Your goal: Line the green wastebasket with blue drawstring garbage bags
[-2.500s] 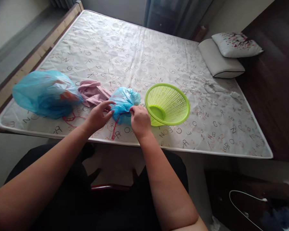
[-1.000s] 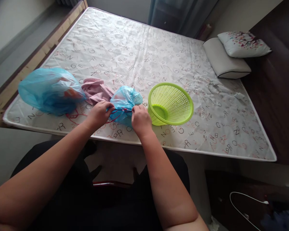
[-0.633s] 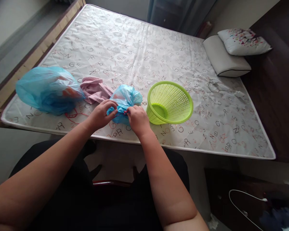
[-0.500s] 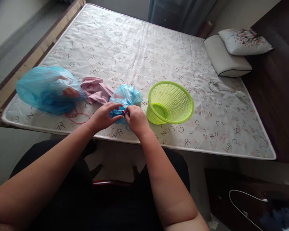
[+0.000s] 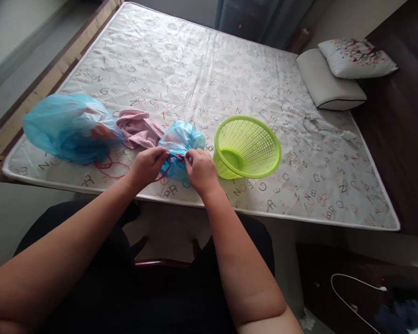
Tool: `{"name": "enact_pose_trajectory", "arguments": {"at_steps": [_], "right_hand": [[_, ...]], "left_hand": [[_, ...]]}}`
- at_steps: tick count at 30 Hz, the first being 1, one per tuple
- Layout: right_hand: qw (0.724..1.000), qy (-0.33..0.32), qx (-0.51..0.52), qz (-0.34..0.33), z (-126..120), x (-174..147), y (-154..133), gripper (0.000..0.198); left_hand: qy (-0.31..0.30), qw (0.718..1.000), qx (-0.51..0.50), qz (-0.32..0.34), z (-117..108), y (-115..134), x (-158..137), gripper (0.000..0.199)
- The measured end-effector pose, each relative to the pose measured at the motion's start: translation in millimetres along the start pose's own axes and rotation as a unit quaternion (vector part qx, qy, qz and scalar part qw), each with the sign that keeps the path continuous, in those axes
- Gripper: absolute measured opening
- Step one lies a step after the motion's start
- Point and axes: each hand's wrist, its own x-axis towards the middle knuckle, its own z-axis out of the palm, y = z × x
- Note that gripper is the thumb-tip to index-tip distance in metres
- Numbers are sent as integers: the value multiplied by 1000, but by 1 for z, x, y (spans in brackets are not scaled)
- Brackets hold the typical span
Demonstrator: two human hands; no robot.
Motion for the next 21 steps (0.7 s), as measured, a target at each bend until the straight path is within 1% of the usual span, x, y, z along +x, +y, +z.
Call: {"name": "enact_pose_trajectory", "arguments": {"at_steps": [2,3,4,5,6,8,9,10,11,13,15,16,17,19,21], "right_hand": [[999,21,-3,50,2,1,2,13],[996,41,-8,79,3,1,4,13],[992,65,-12,105,4,1,6,12],[988,90,-16,123,5,1,8,12],[985,115,-16,130,7,1,10,10],[981,150,-6,121,8,1,12,10],[981,158,5,110,8,1,12,10],[983,157,19,96,7,1,12,12],[985,149,35,81,6,1,11,13],[989,118,71,52,4,1,8,14],[991,81,106,30,2,1,4,15],[990,64,121,21,1,1,2,18],[990,51,134,14,1,0,1,22],[989,36,144,1,0,0,-2,28],[991,29,128,-3,0,0,-3,27]], "left_hand": [[5,1000,9,13,-3,5,1,33],[-6,1000,16,17,-4,7,2,35],[-31,999,20,18,-5,9,2,37],[-70,997,21,17,-5,10,2,38],[-116,993,20,14,-5,11,2,38],[-207,978,24,3,-5,11,2,35],[-234,972,30,-3,-4,10,1,33],[-243,969,37,-6,-4,9,1,29],[-234,971,38,-6,-3,8,0,24],[-182,983,9,-1,-4,8,1,20],[-121,991,-52,-5,-4,9,2,27],[-105,991,-84,-14,-4,10,2,31],[-103,988,-113,-24,-3,10,3,34],[-128,979,-153,-46,-1,9,3,36],[-150,971,-173,-69,2,6,4,36]]}}
